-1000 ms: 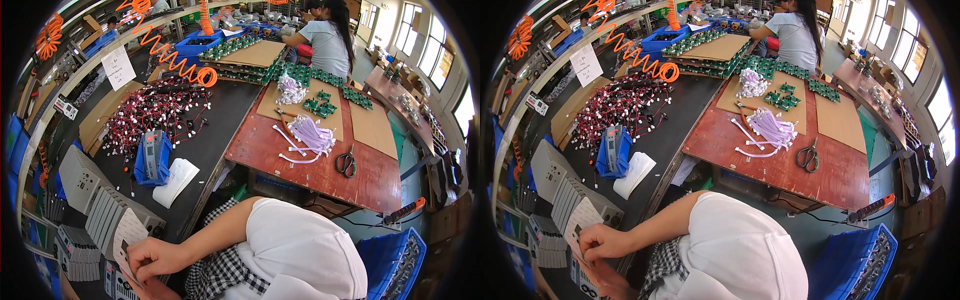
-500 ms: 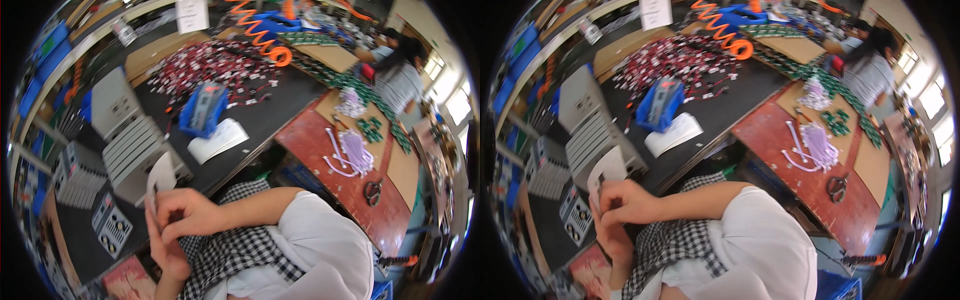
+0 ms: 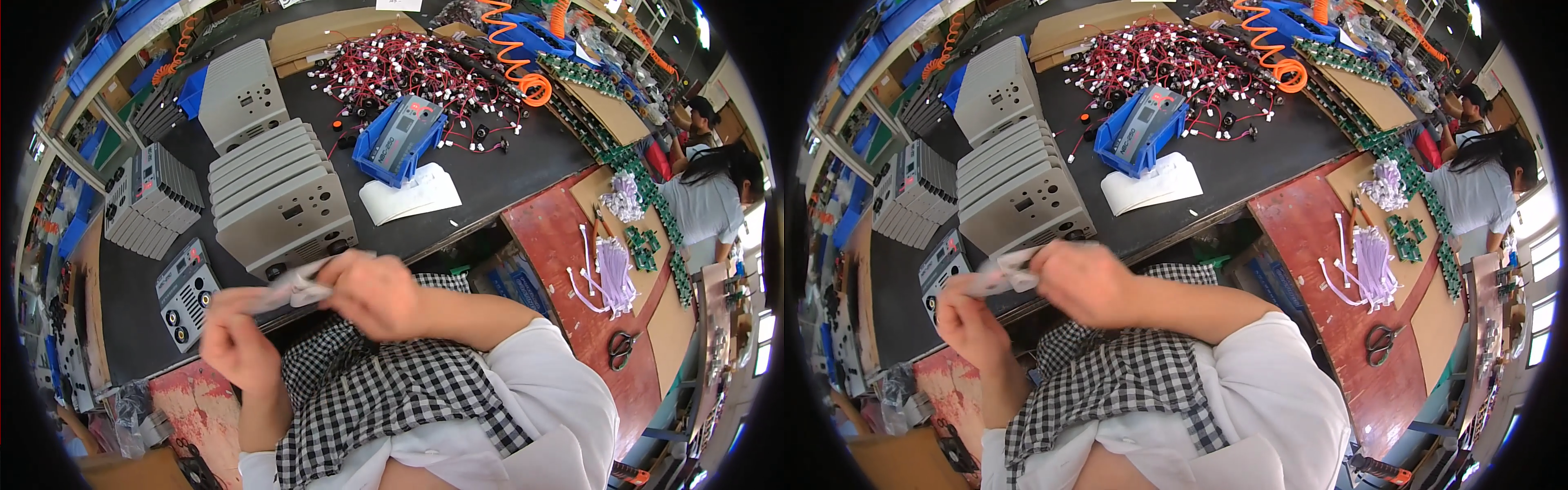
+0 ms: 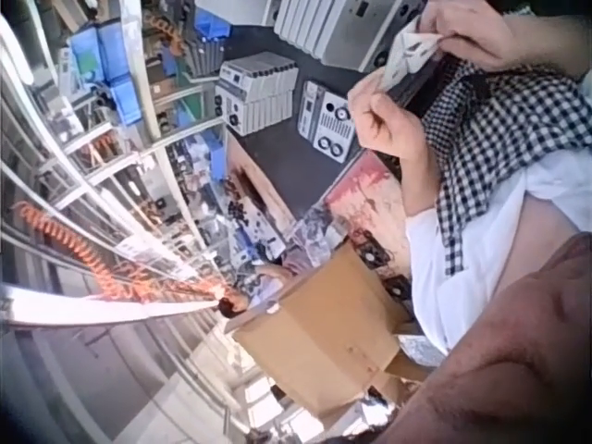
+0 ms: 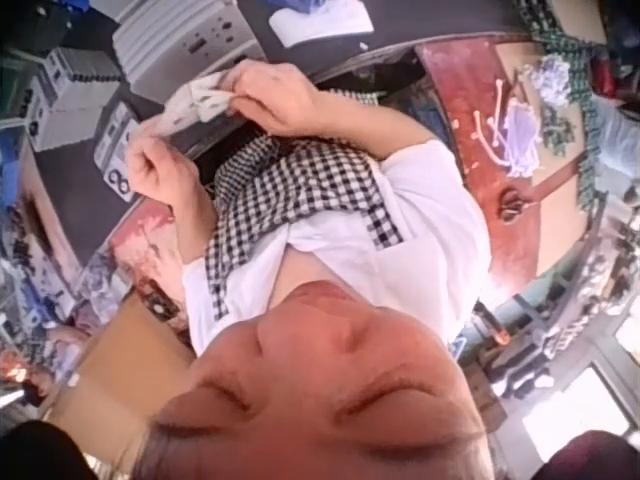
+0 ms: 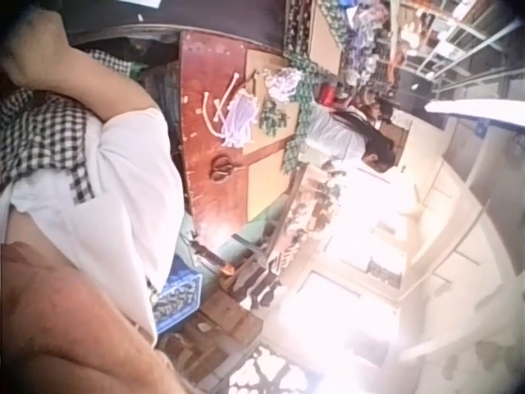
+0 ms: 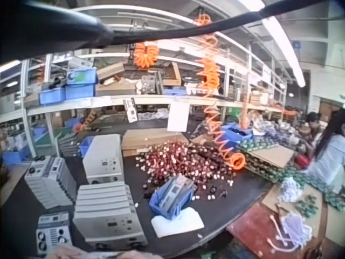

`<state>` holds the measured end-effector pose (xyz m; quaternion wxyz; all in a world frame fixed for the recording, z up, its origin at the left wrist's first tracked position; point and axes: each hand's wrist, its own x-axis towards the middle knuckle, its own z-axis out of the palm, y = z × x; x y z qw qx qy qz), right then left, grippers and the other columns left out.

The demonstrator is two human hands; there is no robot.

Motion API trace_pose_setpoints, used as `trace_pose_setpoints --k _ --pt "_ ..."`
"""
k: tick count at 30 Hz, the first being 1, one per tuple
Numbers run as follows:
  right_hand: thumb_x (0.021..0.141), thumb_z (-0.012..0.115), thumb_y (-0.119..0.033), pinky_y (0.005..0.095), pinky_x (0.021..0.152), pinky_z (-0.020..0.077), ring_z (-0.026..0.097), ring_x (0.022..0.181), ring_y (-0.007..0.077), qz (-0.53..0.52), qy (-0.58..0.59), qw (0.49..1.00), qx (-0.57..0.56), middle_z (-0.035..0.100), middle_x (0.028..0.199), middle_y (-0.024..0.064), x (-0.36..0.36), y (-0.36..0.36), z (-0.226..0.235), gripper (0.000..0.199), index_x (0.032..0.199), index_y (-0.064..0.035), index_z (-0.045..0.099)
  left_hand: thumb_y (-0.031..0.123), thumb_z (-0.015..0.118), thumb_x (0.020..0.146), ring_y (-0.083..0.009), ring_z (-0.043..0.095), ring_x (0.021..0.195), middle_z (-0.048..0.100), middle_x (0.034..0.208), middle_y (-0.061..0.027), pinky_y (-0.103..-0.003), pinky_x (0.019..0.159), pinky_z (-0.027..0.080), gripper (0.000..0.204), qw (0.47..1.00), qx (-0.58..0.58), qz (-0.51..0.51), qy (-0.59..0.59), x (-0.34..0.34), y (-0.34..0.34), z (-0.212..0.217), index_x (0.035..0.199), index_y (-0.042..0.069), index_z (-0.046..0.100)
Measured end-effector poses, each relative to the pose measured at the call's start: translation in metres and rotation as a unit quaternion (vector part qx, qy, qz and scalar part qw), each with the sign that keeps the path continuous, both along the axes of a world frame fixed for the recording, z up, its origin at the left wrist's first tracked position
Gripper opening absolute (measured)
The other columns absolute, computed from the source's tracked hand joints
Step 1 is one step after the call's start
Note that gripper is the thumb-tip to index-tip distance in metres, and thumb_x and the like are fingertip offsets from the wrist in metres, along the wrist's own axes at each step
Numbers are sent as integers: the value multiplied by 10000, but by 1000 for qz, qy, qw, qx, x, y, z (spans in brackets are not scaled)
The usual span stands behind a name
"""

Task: Applying faceplates and labels to welding machine units in an assembly workshop.

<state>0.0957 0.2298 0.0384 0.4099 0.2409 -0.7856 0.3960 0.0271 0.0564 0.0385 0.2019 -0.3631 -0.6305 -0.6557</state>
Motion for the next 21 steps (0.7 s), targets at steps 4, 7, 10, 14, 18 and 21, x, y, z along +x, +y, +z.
trace_pose_setpoints --k 4,7,10,14,18,21 --pt "813 478 19 223 511 458 587 614 123 -82 -188 954 -219 521 711 62 -4 55 -33 141 692 -22 420 244 441 894 -135 539 707 573 868 -97 -215 537 442 241 927 269 -60 -255 -18 -21 8 935 10 483" --pt "783 505 35 211 488 452 548 548 101 -151 -269 874 -376 473 674 17 -4 112 -72 135 733 -41 406 246 442 892 -161 561 768 567 906 -101 -274 644 502 263 907 323 -38 -268 -22 -35 3 962 -3 489" --pt "730 471 46 240 478 476 580 531 117 -275 -360 851 -267 553 627 53 13 144 -89 166 888 7 509 245 427 894 -197 563 858 558 958 -111 -340 781 504 296 910 337 -94 -222 -25 -42 -1 1034 -13 467" --pt "721 455 28 254 496 491 594 535 129 -272 -431 833 -213 580 633 80 10 162 -91 278 972 2 570 267 352 913 -253 508 1007 483 1118 -149 -378 840 466 348 941 305 23 -146 -4 -19 20 1107 -16 413" --pt "716 455 10 266 530 500 606 552 156 -290 -455 818 -201 606 658 103 -6 174 -88 283 958 -8 600 278 341 914 -300 471 1057 433 1180 -179 -407 873 435 359 958 275 23 -81 4 -14 21 1131 -5 381" --pt "715 502 -34 310 591 498 610 605 218 -326 -449 824 -116 602 678 111 -9 184 -86 240 932 -28 605 290 342 911 -330 455 1071 404 1198 -192 -435 896 410 334 960 268 61 -54 9 -13 19 1102 21 392"
